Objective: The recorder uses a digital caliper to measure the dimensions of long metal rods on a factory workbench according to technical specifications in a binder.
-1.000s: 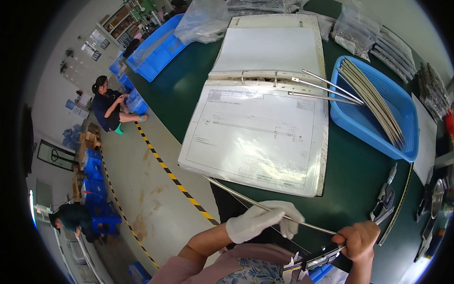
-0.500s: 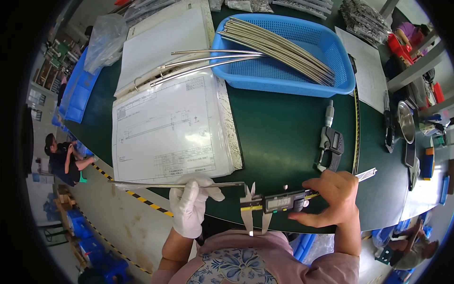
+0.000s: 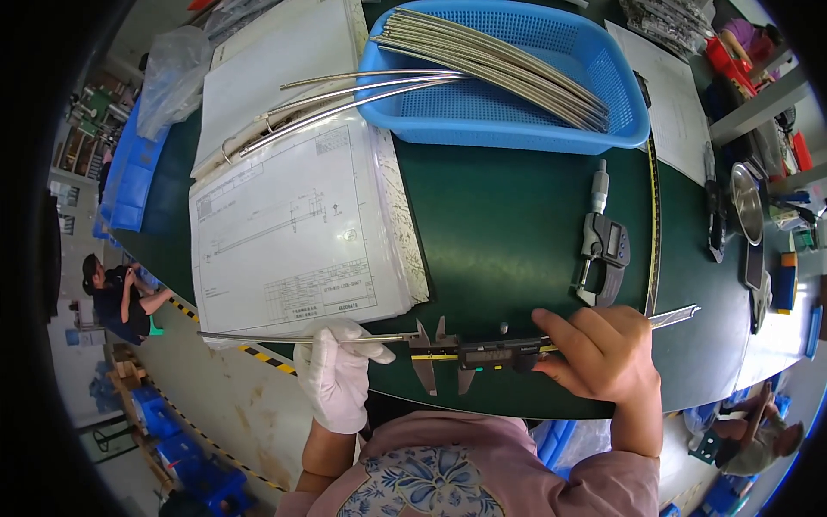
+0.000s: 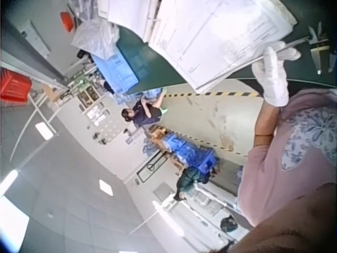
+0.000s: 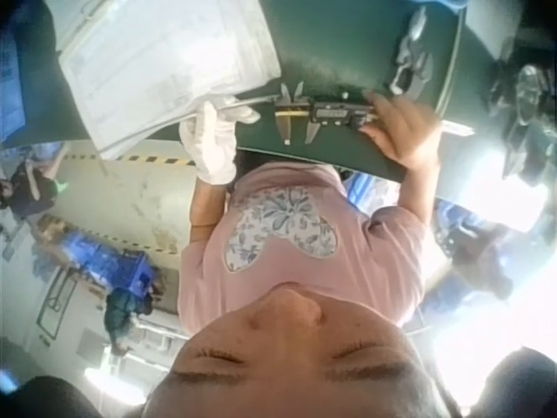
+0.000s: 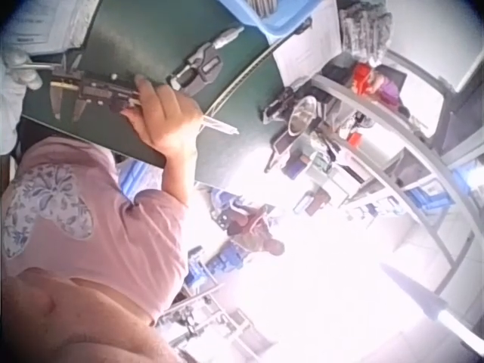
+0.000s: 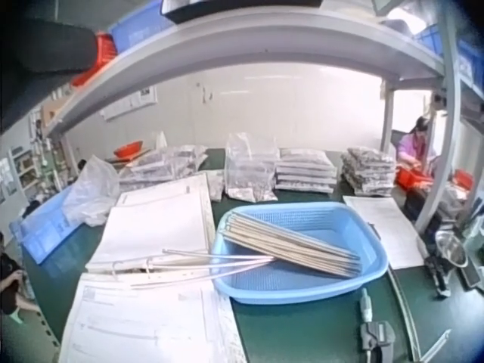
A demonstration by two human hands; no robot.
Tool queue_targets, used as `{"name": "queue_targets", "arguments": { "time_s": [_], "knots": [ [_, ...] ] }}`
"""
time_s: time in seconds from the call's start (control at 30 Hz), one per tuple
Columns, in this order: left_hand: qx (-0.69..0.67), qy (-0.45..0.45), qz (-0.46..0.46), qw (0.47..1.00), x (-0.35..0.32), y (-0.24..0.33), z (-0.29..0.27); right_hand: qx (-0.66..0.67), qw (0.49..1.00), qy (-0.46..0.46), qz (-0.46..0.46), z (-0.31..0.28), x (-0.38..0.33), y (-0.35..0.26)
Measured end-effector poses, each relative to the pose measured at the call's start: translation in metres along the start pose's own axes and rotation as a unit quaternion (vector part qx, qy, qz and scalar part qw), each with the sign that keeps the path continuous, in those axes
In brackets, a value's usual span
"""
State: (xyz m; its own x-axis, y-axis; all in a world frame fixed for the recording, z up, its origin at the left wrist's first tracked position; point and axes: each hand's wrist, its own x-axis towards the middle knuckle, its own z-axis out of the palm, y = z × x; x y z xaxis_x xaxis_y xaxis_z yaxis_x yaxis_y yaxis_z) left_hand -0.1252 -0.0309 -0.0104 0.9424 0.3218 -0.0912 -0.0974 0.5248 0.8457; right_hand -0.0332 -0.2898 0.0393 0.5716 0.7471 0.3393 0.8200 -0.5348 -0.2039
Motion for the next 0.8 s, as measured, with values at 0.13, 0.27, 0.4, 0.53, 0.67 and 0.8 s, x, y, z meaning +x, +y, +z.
{"name": "queue_targets", "arguments": {
  "time_s": [0.13,0.27,0.4,0.53,0.67,0.8],
  "knots": [
    [-0.024,0.004,-0.007,1.0,-0.0002,0.0002,0.001,0.005,1.0,-0.013,-0.004,0.0,0.003,0.0005],
    [-0.035,-0.01,-0.018,0.999,-0.0001,0.0003,-0.0017,0.0,1.0,-0.014,-0.007,0.0015,0.0043,0.0002],
    [-0.024,-0.018,-0.025,0.999,-0.001,0.0004,-0.0026,0.001,1.0,-0.017,-0.008,0.0029,0.0042,0.0],
    [-0.019,-0.028,-0.037,0.999,-0.0008,0.0034,-0.0014,-0.004,1.0,-0.022,-0.006,0.0025,0.0049,-0.0005],
    [-0.01,-0.041,-0.027,0.999,-0.0004,0.0016,-0.002,0.001,1.0,-0.025,0.0,0.0037,0.0031,-0.0004],
    [-0.016,-0.038,-0.034,0.999,-0.0014,0.0029,-0.0011,0.005,1.0,-0.018,0.004,0.0058,0.0037,-0.0012]
  ]
}}
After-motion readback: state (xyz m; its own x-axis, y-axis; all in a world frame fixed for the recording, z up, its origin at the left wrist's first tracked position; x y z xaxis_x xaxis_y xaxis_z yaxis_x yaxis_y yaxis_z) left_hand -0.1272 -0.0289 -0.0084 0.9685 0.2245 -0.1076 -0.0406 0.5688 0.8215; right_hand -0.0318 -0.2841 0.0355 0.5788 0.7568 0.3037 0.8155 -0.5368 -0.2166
